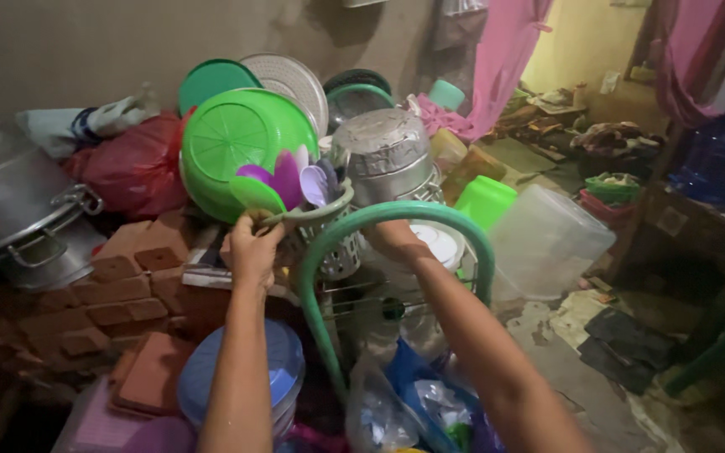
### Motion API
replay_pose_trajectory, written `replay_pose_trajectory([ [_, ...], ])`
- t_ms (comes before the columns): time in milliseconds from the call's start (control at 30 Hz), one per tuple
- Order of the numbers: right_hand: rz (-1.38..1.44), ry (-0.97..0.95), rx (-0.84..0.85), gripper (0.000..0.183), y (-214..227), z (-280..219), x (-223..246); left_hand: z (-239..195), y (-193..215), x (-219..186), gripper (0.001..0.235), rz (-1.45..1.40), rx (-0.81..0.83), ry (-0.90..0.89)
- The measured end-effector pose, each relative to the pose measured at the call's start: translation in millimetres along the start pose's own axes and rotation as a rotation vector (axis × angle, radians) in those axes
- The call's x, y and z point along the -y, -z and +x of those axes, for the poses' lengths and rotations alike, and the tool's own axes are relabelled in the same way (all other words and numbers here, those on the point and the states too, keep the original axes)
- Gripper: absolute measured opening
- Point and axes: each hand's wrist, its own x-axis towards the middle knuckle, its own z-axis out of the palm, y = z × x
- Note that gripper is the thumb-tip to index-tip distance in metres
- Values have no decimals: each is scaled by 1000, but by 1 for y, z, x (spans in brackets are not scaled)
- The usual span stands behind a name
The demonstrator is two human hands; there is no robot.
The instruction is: The person organizes plastic cups in a dish rack, then moves to the stove to stir a yellow liquid in a pot with a spatula. The person repeatedly stirs the liquid and covers the pot with a lid.
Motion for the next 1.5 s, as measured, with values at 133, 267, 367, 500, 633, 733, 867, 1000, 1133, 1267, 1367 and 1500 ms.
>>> replay_pose_trajectory([
  [133, 471, 132, -60, 27, -7, 18, -7, 0, 4, -4, 21, 53, -60, -57],
  [267, 839, -49, -162, 16, -23, 32, -10, 3, 5, 3, 22, -70, -25, -97],
  [367, 962, -101, -221, 24, -30, 36, -15, 4, 10, 9, 23, -82, -18, -119],
  [500, 1011, -121, -227, 19, -34, 30, -14, 2, 11, 15, 26, -157, 36, -105],
  [633, 974, -293, -227, 15, -29, 19, -7, -4, 7, 15, 28, -113, 66, -141],
  [733, 980, -291, -280, 12, -19, 10, -1, -8, 3, 9, 27, -95, 72, -136],
  [867, 782, -226, -428, 16, -9, 0, 10, -12, -3, 1, 25, -158, 60, 1],
  [1000, 333, 53, -522, 19, 1, -3, 20, -16, -6, 2, 24, -145, 89, 33],
  [1133, 370, -190, -315, 17, 6, -3, 23, -15, -5, 14, 24, -88, 61, 40],
  [1267, 463, -95, -562, 22, -9, -6, 19, -15, -2, 28, 23, -23, 83, -25],
  [1367, 409, -162, -690, 22, -28, -5, 11, -15, 0, 38, 22, -18, 85, -24],
  [1500, 393, -234, -601, 21, -39, 2, -1, -16, 2, 42, 21, 8, 51, -22],
])
